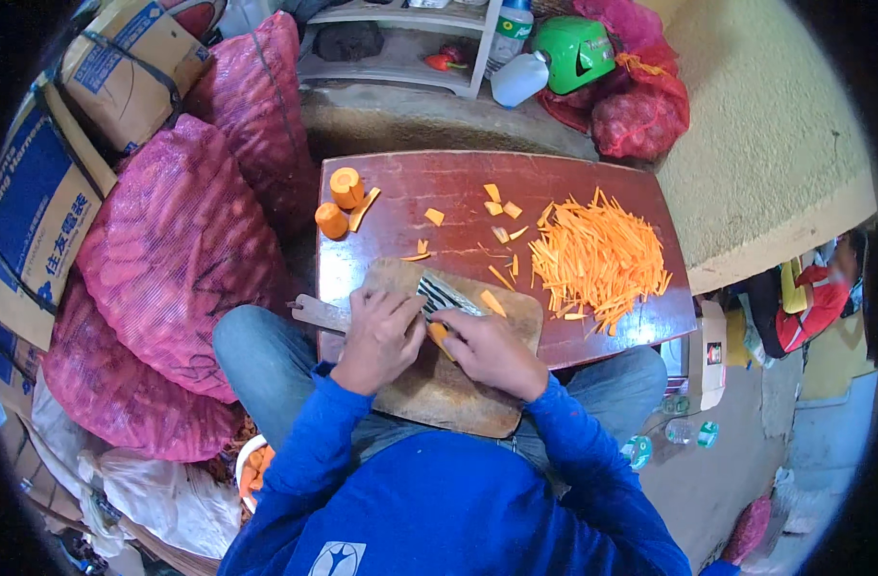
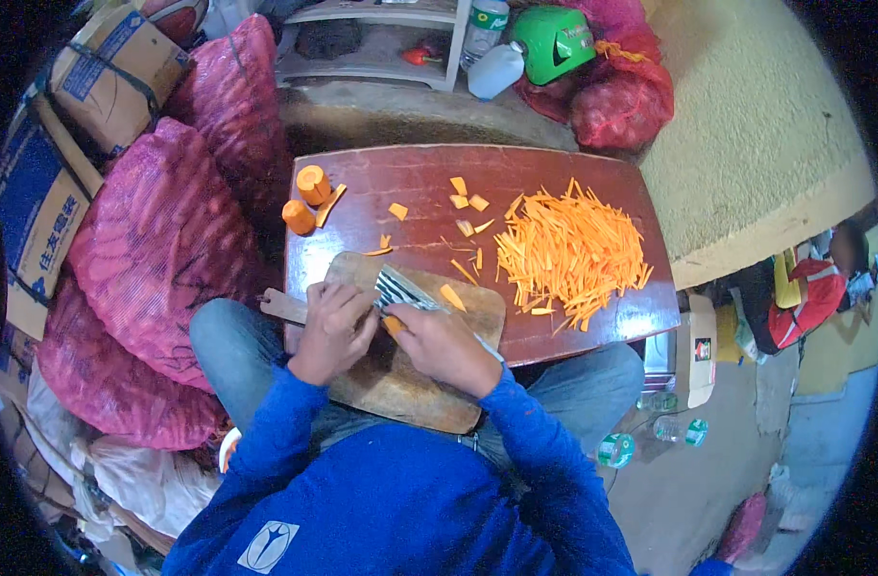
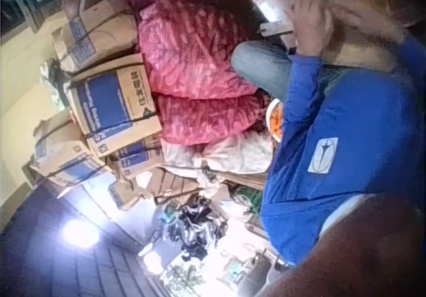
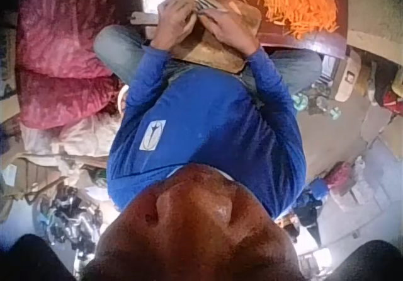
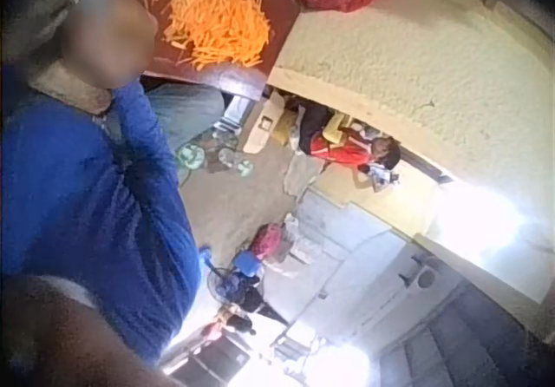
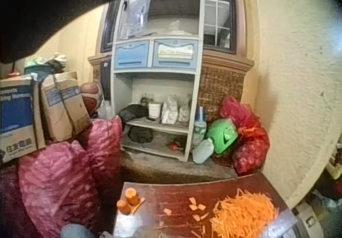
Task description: The person slices carrots into thin strips on a wooden board, moves them into a pile, and then cuts larger carrot pieces into smaller chunks to repeat the process.
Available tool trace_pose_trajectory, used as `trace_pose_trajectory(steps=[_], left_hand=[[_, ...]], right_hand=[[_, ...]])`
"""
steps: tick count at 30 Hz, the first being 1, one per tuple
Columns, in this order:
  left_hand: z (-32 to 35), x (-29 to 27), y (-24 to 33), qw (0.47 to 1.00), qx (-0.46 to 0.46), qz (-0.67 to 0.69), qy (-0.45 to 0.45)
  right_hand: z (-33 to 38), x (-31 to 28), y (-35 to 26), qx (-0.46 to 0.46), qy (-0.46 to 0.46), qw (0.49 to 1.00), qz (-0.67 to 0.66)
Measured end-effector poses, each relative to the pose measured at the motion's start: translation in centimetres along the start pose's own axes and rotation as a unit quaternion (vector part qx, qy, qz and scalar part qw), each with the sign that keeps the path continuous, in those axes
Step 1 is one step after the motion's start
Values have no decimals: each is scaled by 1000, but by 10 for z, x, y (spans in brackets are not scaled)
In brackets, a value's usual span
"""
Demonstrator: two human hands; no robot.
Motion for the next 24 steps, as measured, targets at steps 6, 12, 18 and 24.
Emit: trace_pose_trajectory(steps=[6,12,18,24], left_hand=[[35,10,12,998,-36,38,-26],[31,4,14,996,-42,45,-64],[33,5,14,995,-20,68,-66],[36,9,16,998,10,57,-31]], right_hand=[[23,-17,-10,-3,7,993,117],[63,-26,-18,6,-36,977,211],[64,-4,-3,-24,-8,982,187],[64,-11,-19,21,-61,985,162]])
Point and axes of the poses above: each hand's wrist, its own z-axis away from the middle knuckle, its own x-axis out of the palm, y = z × x, the point moved 1 cm from there along -z, towards the middle knuckle, and after that the axes turned 8 degrees about z, right-handed, at the moved point
